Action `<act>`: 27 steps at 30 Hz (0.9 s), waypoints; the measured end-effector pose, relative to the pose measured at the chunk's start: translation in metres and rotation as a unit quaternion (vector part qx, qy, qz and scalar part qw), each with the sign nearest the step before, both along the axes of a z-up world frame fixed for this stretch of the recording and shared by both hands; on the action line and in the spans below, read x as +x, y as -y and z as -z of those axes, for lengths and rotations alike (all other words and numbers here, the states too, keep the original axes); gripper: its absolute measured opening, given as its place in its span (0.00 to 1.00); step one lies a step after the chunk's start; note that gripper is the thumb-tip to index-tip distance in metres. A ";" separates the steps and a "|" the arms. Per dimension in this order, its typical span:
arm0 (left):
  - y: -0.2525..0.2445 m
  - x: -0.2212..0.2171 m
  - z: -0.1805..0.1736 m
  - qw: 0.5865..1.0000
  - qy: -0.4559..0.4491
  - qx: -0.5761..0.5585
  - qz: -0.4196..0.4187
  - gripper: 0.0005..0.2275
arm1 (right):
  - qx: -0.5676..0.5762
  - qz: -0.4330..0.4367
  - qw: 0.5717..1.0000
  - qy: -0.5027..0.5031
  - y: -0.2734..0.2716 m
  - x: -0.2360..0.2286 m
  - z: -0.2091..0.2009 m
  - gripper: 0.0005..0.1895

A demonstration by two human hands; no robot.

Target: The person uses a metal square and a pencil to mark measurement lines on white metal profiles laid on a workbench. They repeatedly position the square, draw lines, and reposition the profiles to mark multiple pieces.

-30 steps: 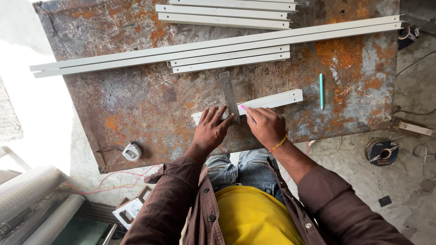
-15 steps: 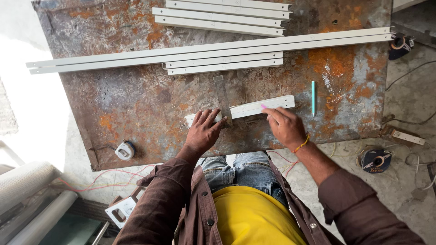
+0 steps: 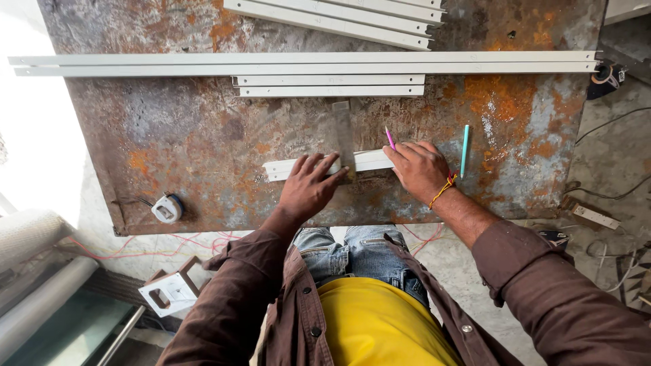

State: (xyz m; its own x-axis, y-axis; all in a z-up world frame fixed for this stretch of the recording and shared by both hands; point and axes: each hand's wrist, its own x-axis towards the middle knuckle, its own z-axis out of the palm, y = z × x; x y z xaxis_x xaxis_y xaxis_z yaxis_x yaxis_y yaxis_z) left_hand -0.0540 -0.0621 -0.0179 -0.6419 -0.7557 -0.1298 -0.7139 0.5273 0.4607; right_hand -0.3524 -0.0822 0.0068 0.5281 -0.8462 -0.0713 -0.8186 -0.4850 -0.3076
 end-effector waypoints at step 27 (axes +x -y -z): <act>-0.008 -0.026 0.000 0.999 0.033 0.011 -0.019 0.24 | 0.061 -0.024 0.998 -0.020 0.011 0.004 -0.018 0.28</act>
State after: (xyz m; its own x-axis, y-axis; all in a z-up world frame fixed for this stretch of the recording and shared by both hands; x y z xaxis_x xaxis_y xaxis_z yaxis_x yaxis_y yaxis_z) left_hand -0.0801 -0.0546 -0.0179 -0.6023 -0.7757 -0.1885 -0.7626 0.4894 0.4229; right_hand -0.3484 -0.0928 0.0250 0.5618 -0.8041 -0.1946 -0.8085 -0.4838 -0.3350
